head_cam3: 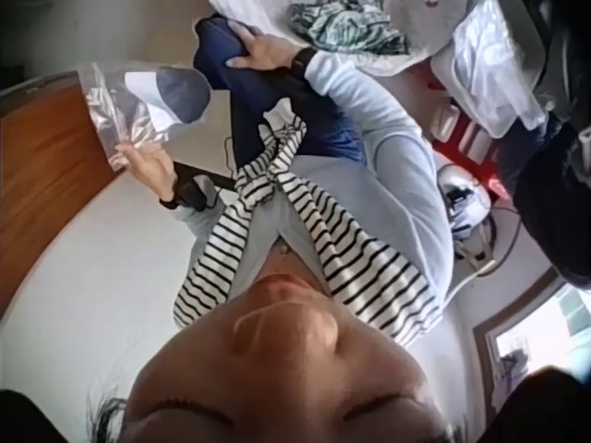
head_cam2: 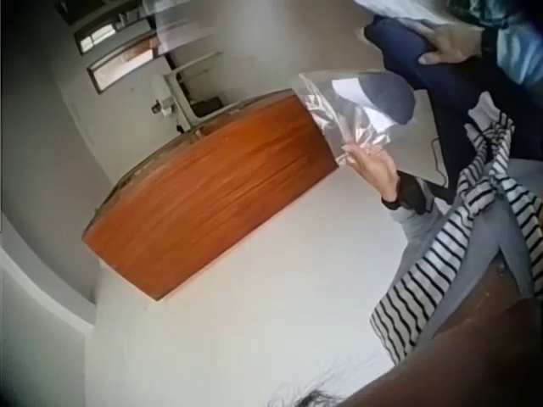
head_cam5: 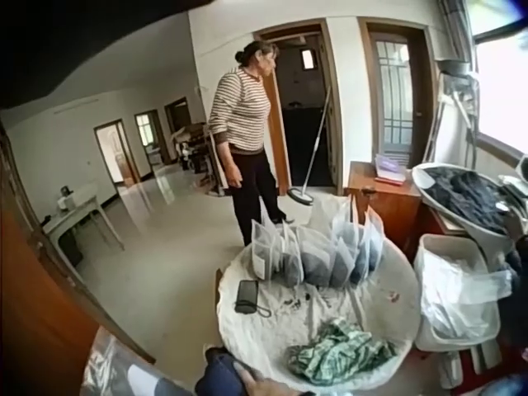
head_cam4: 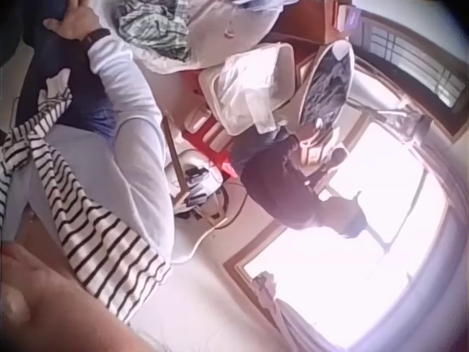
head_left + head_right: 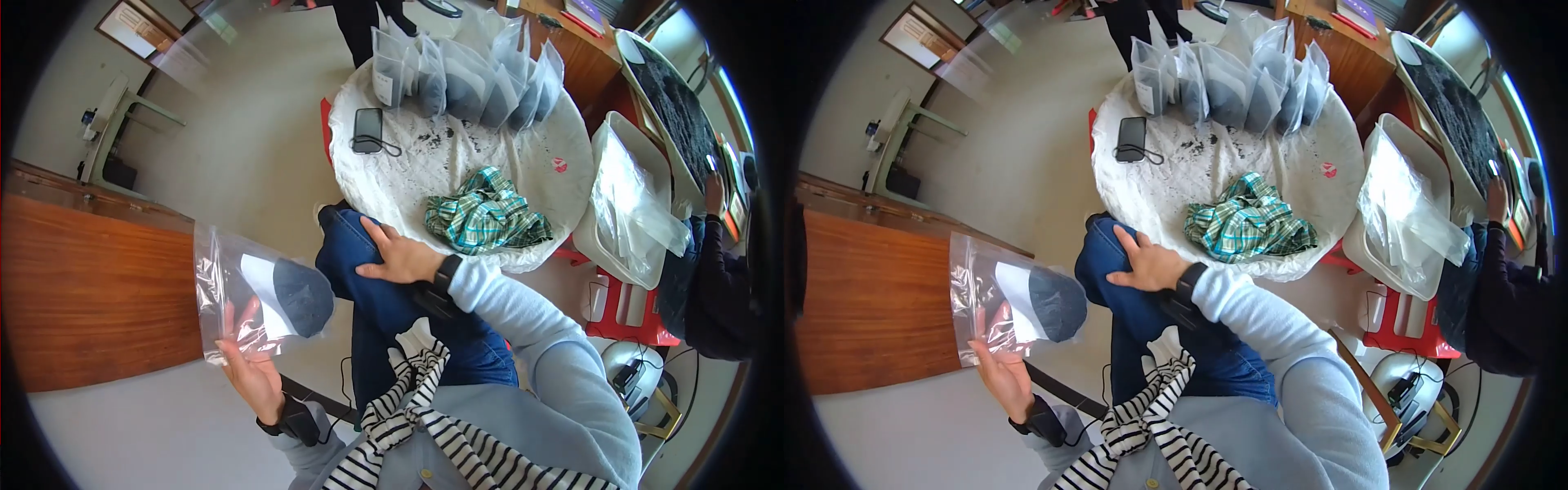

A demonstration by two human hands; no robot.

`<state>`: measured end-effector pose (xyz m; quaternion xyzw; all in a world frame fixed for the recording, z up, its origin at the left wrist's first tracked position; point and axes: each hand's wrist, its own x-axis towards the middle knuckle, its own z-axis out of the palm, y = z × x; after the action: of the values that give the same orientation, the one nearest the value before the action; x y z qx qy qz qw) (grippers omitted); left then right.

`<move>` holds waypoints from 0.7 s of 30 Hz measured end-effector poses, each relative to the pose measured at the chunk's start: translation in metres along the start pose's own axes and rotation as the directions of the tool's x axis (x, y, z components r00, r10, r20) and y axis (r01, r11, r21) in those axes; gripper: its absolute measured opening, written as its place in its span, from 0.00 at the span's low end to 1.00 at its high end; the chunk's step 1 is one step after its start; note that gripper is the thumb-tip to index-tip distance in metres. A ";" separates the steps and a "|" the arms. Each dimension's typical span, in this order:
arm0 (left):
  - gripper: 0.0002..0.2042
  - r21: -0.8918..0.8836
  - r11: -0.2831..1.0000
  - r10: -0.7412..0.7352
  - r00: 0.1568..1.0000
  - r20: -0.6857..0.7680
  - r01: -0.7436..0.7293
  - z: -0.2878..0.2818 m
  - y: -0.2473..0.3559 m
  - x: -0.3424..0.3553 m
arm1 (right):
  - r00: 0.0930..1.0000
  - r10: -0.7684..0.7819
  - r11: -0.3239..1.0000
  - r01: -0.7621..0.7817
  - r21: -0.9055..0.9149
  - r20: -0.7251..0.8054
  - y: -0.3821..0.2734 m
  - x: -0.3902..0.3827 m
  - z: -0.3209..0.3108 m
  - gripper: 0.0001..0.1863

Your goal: The person handles plastic bags containing black material, turning them over and setting them aside. They move a plaid cloth and other bags on the table before picking up and setting down more bags.

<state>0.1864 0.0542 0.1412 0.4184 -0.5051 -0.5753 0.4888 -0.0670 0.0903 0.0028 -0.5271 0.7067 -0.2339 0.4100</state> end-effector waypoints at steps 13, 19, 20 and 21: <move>0.30 -0.256 0.945 -0.073 0.896 0.439 0.203 0.032 -0.025 0.017 | 0.995 -0.085 0.785 0.037 0.619 0.048 0.080 -0.112 -0.022 0.31; 0.27 -0.079 0.973 -0.208 0.973 0.104 0.216 0.023 -0.059 0.026 | 0.998 -0.065 0.680 0.031 0.733 0.018 0.077 -0.107 -0.029 0.29; 0.26 -0.093 0.972 -0.204 0.971 0.123 0.216 0.020 -0.059 0.026 | 0.998 -0.064 0.676 0.038 0.736 0.007 0.076 -0.105 -0.032 0.29; 0.26 -0.113 0.969 -0.204 0.968 0.147 0.221 0.019 -0.061 0.025 | 1.000 -0.019 0.684 0.023 0.729 -0.014 0.075 -0.101 -0.034 0.29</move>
<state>0.1546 0.0339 0.0838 0.3983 -0.4509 -0.6825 0.4150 -0.1261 0.2066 -0.0019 -0.3282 0.5505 -0.5016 0.5811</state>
